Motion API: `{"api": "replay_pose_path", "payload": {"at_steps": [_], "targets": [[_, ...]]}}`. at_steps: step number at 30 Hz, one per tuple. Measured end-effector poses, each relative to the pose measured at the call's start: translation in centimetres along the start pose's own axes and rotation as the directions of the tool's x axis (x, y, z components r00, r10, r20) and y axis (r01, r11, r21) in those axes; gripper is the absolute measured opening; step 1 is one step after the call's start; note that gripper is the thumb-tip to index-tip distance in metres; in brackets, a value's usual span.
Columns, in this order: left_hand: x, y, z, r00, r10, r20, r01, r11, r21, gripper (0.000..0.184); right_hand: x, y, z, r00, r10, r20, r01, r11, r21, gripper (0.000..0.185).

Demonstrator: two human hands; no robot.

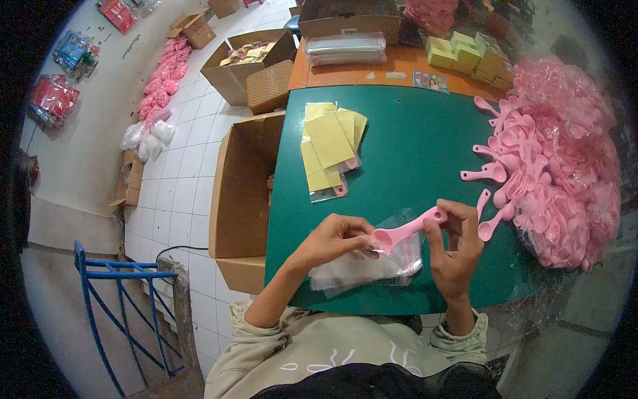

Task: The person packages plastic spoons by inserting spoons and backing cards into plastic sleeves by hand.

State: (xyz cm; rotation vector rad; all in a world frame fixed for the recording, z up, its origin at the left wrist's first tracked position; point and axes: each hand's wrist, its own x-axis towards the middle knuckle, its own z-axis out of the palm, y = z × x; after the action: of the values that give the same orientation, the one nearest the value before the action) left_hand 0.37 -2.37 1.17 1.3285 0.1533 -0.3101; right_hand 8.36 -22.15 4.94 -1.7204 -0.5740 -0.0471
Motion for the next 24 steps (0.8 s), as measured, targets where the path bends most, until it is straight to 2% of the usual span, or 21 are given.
{"api": "replay_pose_path", "payload": {"at_steps": [2, 8, 11, 14, 17, 20, 23, 24], "targets": [[-0.1, -0.1, -0.1, 0.996, -0.059, 0.067, 0.063, 0.996, -0.064, 0.02, 0.1, -0.2, 0.1, 1.0, 0.011, 0.012, -0.011, 1.0, 0.015, 0.027], [0.0, -0.2, 0.2, 0.999, 0.05, 0.004, -0.05, 0.998, -0.028, 0.022, 0.5, -0.7, 0.5, 0.998, 0.031, 0.061, -0.033, 0.999, 0.034, 0.028], [-0.2, -0.1, 0.4, 0.995, 0.102, 0.001, -0.101, 0.994, -0.047, 0.024, 0.8, -0.6, 0.4, 0.997, 0.073, 0.031, -0.076, 0.989, 0.125, 0.027], [-0.6, 0.9, 0.7, 0.998, 0.049, 0.043, -0.046, 0.996, -0.076, 0.026, 0.9, -0.7, 0.4, 0.998, -0.063, -0.005, 0.063, 0.991, 0.117, 0.027], [-0.3, -0.1, 0.4, 0.994, 0.041, 0.102, -0.046, 0.998, 0.045, 0.028, 1.2, -1.0, 0.5, 0.99, -0.095, 0.109, 0.089, 0.995, 0.051, 0.03], [-0.8, 0.1, 0.3, 0.997, 0.038, 0.074, -0.04, 0.999, 0.035, 0.03, 2.1, -0.5, -0.3, 0.985, -0.061, 0.161, 0.047, 0.995, 0.091, 0.032], [-0.8, 0.3, 0.6, 0.993, 0.114, 0.017, -0.115, 0.993, 0.013, 0.029, 2.1, -0.7, -0.1, 0.979, -0.155, 0.135, 0.139, 0.983, 0.124, 0.03], [-0.8, 0.3, 0.7, 0.988, 0.153, 0.017, -0.153, 0.987, 0.042, 0.029, 2.1, -0.8, -0.1, 0.969, -0.163, 0.188, 0.15, 0.986, 0.079, 0.029]]}}
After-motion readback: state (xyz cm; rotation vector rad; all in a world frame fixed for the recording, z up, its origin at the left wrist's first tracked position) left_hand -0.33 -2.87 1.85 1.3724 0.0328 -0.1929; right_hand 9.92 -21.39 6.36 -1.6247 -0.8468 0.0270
